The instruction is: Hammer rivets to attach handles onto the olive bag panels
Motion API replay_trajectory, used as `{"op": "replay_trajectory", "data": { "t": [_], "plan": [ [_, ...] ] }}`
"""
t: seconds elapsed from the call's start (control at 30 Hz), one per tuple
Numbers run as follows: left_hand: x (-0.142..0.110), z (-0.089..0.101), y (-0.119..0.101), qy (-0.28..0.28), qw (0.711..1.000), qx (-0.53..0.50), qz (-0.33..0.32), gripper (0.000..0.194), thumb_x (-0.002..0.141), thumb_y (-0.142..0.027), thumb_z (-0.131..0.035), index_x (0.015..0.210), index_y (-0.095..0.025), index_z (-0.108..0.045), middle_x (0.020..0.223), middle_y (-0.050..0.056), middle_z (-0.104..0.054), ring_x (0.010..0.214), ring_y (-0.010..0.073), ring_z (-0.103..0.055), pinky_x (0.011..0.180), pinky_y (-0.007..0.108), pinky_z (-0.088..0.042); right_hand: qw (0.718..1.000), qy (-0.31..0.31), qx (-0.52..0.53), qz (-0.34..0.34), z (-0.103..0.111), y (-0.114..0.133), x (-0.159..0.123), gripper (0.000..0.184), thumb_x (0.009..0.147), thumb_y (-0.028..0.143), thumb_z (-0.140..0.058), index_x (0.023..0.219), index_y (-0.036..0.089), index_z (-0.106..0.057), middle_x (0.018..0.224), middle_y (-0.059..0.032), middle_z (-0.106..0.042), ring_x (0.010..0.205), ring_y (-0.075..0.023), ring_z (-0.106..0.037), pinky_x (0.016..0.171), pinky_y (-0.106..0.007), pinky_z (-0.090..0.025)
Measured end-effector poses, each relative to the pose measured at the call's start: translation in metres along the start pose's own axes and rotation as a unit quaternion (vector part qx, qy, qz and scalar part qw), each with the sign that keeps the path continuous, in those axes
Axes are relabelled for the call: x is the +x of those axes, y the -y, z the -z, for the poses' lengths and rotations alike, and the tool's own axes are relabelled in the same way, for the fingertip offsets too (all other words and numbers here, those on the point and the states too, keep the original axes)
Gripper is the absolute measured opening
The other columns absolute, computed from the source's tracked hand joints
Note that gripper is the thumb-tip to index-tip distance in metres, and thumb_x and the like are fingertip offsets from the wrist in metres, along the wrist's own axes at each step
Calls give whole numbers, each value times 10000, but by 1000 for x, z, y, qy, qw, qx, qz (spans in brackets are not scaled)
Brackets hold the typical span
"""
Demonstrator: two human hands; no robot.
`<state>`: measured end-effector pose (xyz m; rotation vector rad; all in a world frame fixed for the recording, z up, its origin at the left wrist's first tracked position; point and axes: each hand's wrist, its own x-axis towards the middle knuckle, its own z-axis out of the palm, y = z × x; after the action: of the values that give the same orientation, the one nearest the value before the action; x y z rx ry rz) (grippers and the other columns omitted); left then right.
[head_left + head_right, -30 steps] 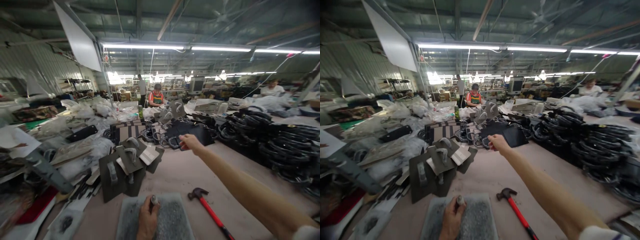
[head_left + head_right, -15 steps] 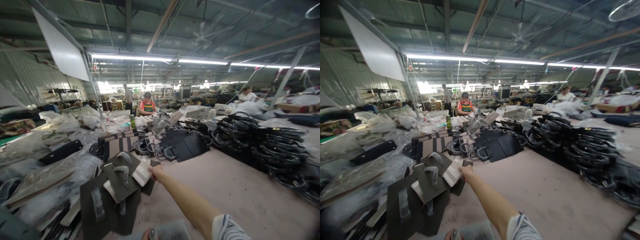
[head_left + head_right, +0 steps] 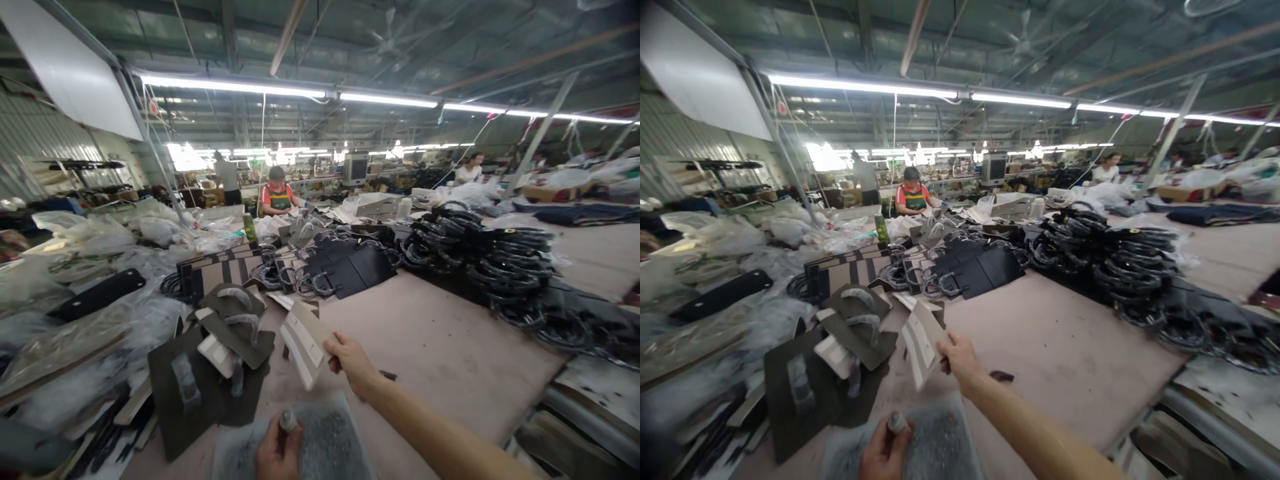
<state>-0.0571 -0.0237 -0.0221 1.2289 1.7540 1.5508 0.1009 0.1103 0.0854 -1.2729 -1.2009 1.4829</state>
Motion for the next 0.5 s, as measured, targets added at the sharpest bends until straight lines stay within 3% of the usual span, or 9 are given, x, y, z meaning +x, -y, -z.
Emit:
{"op": "replay_trajectory", "data": {
  "t": [0.07, 0.13, 0.27, 0.4, 0.5],
  "plan": [
    [2, 7, -7, 51, 998, 20, 8, 331, 790, -504, -647, 864, -185, -697, 764, 59, -752, 693, 231, -707, 630, 280, -559, 1000, 1, 8, -23, 29, -30, -46, 244, 749, 407, -590, 798, 175, -535, 618, 48, -555, 437, -63, -438, 416, -201, -313],
    [3, 10, -10, 60, 998, 21, 17, 287, 791, -446, -655, 889, -180, -694, 814, 65, -754, 757, 229, -706, 690, 288, -553, 998, 1, -4, -58, 52, -59, -90, 277, 753, 442, -610, 785, 178, -535, 624, 43, -554, 448, -68, -444, 427, -205, -320],
    [2, 8, -10, 48, 997, -15, 53, 251, 799, -391, -657, 909, -167, -683, 852, 64, -750, 812, 208, -701, 768, 284, -539, 990, -2, -62, -124, 74, -100, -156, 289, 799, 472, -582, 781, 189, -525, 541, 72, -476, 431, -79, -423, 432, -210, -299],
    [1, 3, -24, 40, 995, -50, 78, 240, 790, -370, -687, 911, -162, -681, 844, 52, -742, 802, 186, -696, 768, 266, -539, 986, 9, -76, -147, 77, -115, -185, 244, 827, 434, -549, 853, 191, -547, 547, 79, -471, 413, -79, -398, 421, -210, -271],
    [2, -5, -38, 47, 992, -77, 88, 244, 768, -357, -716, 892, -150, -680, 833, 50, -733, 795, 183, -697, 767, 270, -548, 989, -4, -79, -123, 82, -115, -191, 215, 850, 414, -519, 867, 202, -551, 598, 66, -504, 433, -85, -416, 427, -212, -297]
  ]
}}
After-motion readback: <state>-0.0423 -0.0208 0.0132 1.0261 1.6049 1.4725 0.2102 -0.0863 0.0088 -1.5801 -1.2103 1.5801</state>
